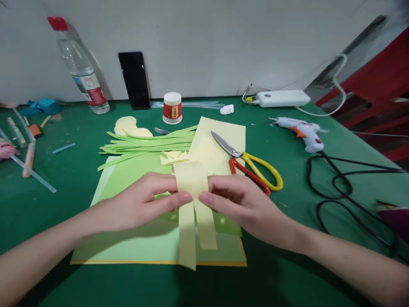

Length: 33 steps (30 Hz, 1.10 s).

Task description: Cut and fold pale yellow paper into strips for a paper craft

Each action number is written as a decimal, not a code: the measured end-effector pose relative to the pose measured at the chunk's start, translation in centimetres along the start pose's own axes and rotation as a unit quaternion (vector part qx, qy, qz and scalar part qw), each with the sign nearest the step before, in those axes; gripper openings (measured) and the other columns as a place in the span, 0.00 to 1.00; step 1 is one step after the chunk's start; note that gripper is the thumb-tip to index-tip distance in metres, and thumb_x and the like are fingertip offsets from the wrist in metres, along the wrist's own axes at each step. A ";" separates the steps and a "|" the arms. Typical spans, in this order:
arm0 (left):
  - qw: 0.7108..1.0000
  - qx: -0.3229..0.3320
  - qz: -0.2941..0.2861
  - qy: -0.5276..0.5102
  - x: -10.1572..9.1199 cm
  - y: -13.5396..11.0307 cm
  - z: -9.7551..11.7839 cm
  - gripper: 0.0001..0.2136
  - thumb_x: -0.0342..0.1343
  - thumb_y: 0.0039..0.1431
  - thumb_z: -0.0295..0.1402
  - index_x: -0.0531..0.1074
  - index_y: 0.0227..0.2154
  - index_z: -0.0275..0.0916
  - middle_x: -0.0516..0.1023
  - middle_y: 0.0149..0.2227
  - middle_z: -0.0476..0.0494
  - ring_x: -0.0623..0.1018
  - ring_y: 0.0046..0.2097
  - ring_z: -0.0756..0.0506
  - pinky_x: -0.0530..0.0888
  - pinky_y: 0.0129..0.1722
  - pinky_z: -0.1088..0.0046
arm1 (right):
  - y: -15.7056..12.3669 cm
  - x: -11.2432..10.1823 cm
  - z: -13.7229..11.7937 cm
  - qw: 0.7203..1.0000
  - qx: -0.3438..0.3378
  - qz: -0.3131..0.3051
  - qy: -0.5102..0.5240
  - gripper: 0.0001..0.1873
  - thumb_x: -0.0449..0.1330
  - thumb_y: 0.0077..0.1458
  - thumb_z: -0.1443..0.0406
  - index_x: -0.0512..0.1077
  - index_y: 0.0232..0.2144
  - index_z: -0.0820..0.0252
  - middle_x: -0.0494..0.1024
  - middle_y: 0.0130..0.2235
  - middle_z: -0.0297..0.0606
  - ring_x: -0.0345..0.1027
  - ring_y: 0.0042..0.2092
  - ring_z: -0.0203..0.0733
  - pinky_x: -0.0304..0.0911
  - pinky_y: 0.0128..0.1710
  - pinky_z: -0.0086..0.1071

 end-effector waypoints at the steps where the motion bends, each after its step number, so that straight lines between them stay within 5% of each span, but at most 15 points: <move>1: 1.000 0.005 0.002 0.005 0.0 0.0 0.0 0.11 0.44 0.61 0.32 0.70 0.31 0.36 0.69 0.28 0.51 0.65 0.28 0.53 0.62 0.28 0.81 | -0.1 0.0 -0.1 1.000 -0.003 -0.001 -0.004 0.16 0.50 0.52 0.64 0.52 0.15 0.60 0.50 0.18 0.27 0.43 0.21 0.27 0.41 0.18 0.25; 11: 0.998 0.000 -0.021 0.055 -0.2 -0.4 0.2 0.15 0.43 0.61 0.36 0.70 0.26 0.35 0.67 0.25 0.50 0.68 0.27 0.51 0.65 0.28 0.79 | -0.5 -0.6 -0.5 0.998 0.004 -0.067 0.003 0.17 0.49 0.54 0.65 0.51 0.16 0.60 0.51 0.19 0.27 0.43 0.22 0.27 0.41 0.18 0.25; 16: 0.999 0.031 0.014 0.021 -0.3 -0.4 0.1 0.09 0.45 0.60 0.33 0.71 0.33 0.38 0.72 0.30 0.50 0.69 0.30 0.51 0.66 0.30 0.80 | -0.5 -0.7 -0.6 0.995 -0.004 -0.094 -0.025 0.17 0.51 0.53 0.66 0.51 0.16 0.60 0.51 0.19 0.27 0.43 0.22 0.28 0.42 0.19 0.25; 26: 0.999 0.037 0.008 0.008 0.3 0.1 0.0 0.11 0.45 0.60 0.31 0.70 0.27 0.34 0.60 0.21 0.54 0.60 0.23 0.54 0.60 0.23 0.81 | 0.1 -0.4 -0.3 0.999 0.000 -0.042 -0.003 0.18 0.49 0.54 0.63 0.51 0.15 0.60 0.51 0.18 0.27 0.43 0.20 0.27 0.41 0.17 0.26; 33: 0.999 0.000 -0.025 0.027 0.1 -0.1 -0.1 0.13 0.45 0.60 0.37 0.70 0.27 0.37 0.66 0.24 0.50 0.65 0.26 0.51 0.63 0.26 0.79 | -0.4 -0.7 -0.7 0.997 0.004 -0.082 -0.015 0.17 0.49 0.55 0.66 0.50 0.16 0.60 0.50 0.19 0.27 0.42 0.21 0.27 0.40 0.17 0.26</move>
Point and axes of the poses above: each hand's wrist, its own y-axis towards the middle knuckle, its own x-axis out of the palm, z = x × y, the point moved 1 cm from there along y, towards the middle knuckle
